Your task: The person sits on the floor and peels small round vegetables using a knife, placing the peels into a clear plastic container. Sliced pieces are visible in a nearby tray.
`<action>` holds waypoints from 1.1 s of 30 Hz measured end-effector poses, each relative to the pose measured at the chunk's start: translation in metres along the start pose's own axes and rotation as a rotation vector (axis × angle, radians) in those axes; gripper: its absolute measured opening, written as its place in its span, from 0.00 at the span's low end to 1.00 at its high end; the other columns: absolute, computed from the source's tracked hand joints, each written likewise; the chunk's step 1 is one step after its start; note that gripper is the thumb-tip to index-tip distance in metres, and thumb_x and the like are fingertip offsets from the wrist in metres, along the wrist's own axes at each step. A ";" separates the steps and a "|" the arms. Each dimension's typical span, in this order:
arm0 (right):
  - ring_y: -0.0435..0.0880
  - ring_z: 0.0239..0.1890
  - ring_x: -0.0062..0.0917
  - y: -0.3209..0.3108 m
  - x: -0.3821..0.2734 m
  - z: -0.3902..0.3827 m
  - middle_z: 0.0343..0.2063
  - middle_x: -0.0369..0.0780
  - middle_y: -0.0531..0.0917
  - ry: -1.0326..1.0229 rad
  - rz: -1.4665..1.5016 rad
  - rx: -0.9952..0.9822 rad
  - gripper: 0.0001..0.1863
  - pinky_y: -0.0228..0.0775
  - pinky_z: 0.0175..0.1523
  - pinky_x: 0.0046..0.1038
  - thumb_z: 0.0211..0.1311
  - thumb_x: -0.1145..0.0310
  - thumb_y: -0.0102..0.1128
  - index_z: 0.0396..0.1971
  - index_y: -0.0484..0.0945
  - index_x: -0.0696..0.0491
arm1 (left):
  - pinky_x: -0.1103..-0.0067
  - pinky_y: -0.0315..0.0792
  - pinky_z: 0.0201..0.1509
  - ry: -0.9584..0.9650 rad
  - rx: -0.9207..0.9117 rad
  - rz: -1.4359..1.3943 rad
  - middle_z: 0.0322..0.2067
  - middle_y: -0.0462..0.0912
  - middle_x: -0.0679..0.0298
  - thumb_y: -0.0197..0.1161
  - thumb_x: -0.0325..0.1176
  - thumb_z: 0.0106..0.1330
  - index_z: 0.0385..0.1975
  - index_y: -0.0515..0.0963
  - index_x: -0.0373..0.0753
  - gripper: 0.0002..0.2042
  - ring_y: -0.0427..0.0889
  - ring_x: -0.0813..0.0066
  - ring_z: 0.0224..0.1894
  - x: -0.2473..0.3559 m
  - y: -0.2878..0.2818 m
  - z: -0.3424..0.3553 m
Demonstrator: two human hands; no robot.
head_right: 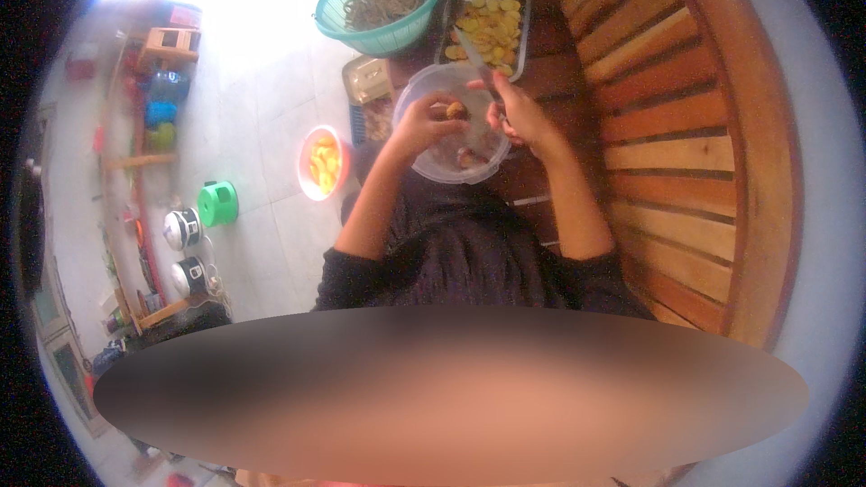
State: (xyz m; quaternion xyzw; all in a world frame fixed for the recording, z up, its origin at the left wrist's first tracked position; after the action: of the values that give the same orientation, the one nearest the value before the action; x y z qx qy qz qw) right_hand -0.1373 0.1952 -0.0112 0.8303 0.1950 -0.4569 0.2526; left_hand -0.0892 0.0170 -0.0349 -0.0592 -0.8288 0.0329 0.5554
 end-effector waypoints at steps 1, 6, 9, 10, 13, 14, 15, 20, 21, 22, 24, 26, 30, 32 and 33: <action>0.62 0.13 0.12 0.003 0.000 -0.001 0.16 0.31 0.72 -0.013 -0.053 -0.009 0.25 0.57 0.19 0.18 0.75 0.48 0.38 0.59 0.74 0.47 | 0.79 0.75 0.41 0.003 0.001 -0.063 0.41 0.84 0.56 0.72 0.29 0.56 0.49 0.76 0.35 0.21 0.82 0.72 0.40 0.004 -0.003 -0.004; 0.67 0.25 0.13 0.034 0.006 -0.001 0.30 0.33 0.78 -0.228 -0.184 0.054 0.21 0.64 0.33 0.19 0.76 0.59 0.40 0.62 0.71 0.48 | 0.79 0.76 0.48 0.009 -0.035 -0.463 0.49 0.80 0.56 0.66 0.26 0.63 0.57 0.71 0.28 0.22 0.81 0.71 0.45 0.015 -0.006 -0.019; 0.68 0.27 0.13 0.041 0.007 -0.002 0.37 0.33 0.77 -0.274 -0.146 0.042 0.21 0.67 0.35 0.19 0.75 0.62 0.41 0.63 0.70 0.48 | 0.78 0.73 0.54 -0.064 0.014 -0.758 0.53 0.77 0.54 0.65 0.31 0.65 0.61 0.68 0.27 0.26 0.79 0.70 0.51 0.012 -0.007 -0.027; 0.68 0.27 0.13 0.041 0.006 -0.003 0.37 0.33 0.77 -0.265 -0.109 0.039 0.21 0.68 0.35 0.19 0.75 0.62 0.41 0.63 0.70 0.48 | 0.78 0.73 0.55 -0.034 0.024 -0.752 0.53 0.77 0.55 0.65 0.31 0.66 0.60 0.69 0.28 0.25 0.79 0.69 0.51 0.014 -0.007 -0.029; 0.70 0.26 0.15 0.050 -0.003 -0.007 0.40 0.33 0.80 -0.255 -0.046 -0.066 0.21 0.70 0.34 0.21 0.75 0.63 0.42 0.64 0.70 0.46 | 0.76 0.74 0.56 0.020 0.058 -0.747 0.53 0.77 0.56 0.63 0.29 0.67 0.58 0.70 0.30 0.22 0.79 0.67 0.51 0.015 -0.011 -0.031; 0.72 0.26 0.16 0.051 -0.006 -0.009 0.42 0.35 0.81 -0.267 -0.113 -0.057 0.21 0.71 0.34 0.22 0.75 0.63 0.43 0.64 0.69 0.46 | 0.76 0.74 0.57 0.014 0.072 -0.758 0.53 0.77 0.56 0.63 0.28 0.67 0.58 0.70 0.31 0.21 0.79 0.67 0.52 0.014 -0.012 -0.031; 0.73 0.27 0.17 0.053 -0.009 -0.011 0.44 0.36 0.82 -0.277 -0.181 -0.048 0.21 0.72 0.34 0.23 0.75 0.63 0.43 0.65 0.69 0.45 | 0.75 0.74 0.58 0.007 0.086 -0.768 0.52 0.77 0.56 0.63 0.27 0.67 0.57 0.70 0.32 0.20 0.79 0.67 0.52 0.012 -0.012 -0.031; 0.83 0.34 0.25 0.062 -0.022 -0.015 0.51 0.45 0.82 -0.488 -0.460 0.028 0.21 0.76 0.39 0.30 0.75 0.62 0.44 0.65 0.68 0.45 | 0.74 0.74 0.59 0.081 0.086 -0.830 0.51 0.77 0.57 0.63 0.25 0.65 0.55 0.71 0.32 0.19 0.78 0.69 0.51 0.013 -0.015 -0.031; 0.84 0.38 0.28 0.062 -0.020 -0.013 0.52 0.47 0.81 -0.469 -0.491 0.036 0.21 0.76 0.42 0.31 0.75 0.62 0.44 0.64 0.69 0.46 | 0.74 0.74 0.60 0.070 0.092 -0.840 0.51 0.77 0.57 0.63 0.25 0.65 0.54 0.71 0.32 0.19 0.78 0.69 0.51 0.013 -0.015 -0.031; 0.84 0.42 0.31 0.062 -0.020 -0.012 0.52 0.48 0.81 -0.506 -0.520 0.058 0.21 0.76 0.46 0.32 0.75 0.61 0.44 0.64 0.69 0.46 | 0.74 0.73 0.60 0.079 0.108 -0.849 0.51 0.77 0.56 0.63 0.25 0.65 0.54 0.71 0.31 0.19 0.78 0.69 0.52 0.014 -0.015 -0.031; 0.83 0.49 0.37 0.060 -0.020 -0.010 0.54 0.48 0.80 -0.538 -0.514 0.134 0.21 0.73 0.53 0.34 0.75 0.61 0.44 0.63 0.71 0.48 | 0.73 0.73 0.62 0.073 0.152 -0.858 0.50 0.77 0.55 0.63 0.24 0.64 0.54 0.71 0.29 0.19 0.78 0.68 0.52 0.017 -0.014 -0.033; 0.79 0.56 0.40 0.053 -0.020 -0.009 0.55 0.49 0.79 -0.523 -0.505 0.190 0.21 0.69 0.59 0.35 0.75 0.59 0.43 0.62 0.72 0.49 | 0.72 0.73 0.63 0.086 0.093 -0.891 0.50 0.76 0.54 0.62 0.22 0.64 0.54 0.70 0.28 0.19 0.78 0.66 0.53 0.022 -0.012 -0.038; 0.75 0.61 0.41 0.037 -0.014 -0.009 0.56 0.50 0.77 -0.318 -0.528 0.188 0.22 0.63 0.65 0.35 0.75 0.57 0.42 0.60 0.73 0.53 | 0.70 0.71 0.66 0.075 0.040 -0.855 0.54 0.75 0.53 0.60 0.21 0.64 0.59 0.67 0.29 0.22 0.77 0.62 0.56 0.027 -0.013 -0.042; 0.75 0.61 0.40 0.037 -0.013 -0.010 0.56 0.51 0.77 -0.300 -0.557 0.173 0.23 0.63 0.65 0.35 0.75 0.57 0.42 0.60 0.73 0.55 | 0.70 0.72 0.64 0.097 0.045 -0.869 0.51 0.75 0.51 0.60 0.19 0.62 0.56 0.68 0.27 0.21 0.77 0.61 0.55 0.028 -0.013 -0.041; 0.75 0.61 0.40 0.040 -0.013 -0.010 0.55 0.51 0.78 -0.327 -0.570 0.170 0.23 0.63 0.65 0.35 0.75 0.56 0.42 0.60 0.72 0.56 | 0.70 0.73 0.64 0.098 0.050 -0.875 0.50 0.76 0.50 0.60 0.18 0.61 0.54 0.69 0.26 0.20 0.77 0.61 0.55 0.027 -0.013 -0.040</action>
State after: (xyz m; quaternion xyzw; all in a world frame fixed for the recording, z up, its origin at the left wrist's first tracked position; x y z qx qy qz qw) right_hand -0.1149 0.1686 0.0141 0.6763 0.3375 -0.6508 0.0726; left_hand -0.0630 0.0077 0.0064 0.3095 -0.7473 -0.1882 0.5571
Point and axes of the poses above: each hand's wrist, its own z-axis towards the middle knuckle, its own y-axis out of the palm, x = y × z, the point moved 5 cm from there along z, towards the middle knuckle
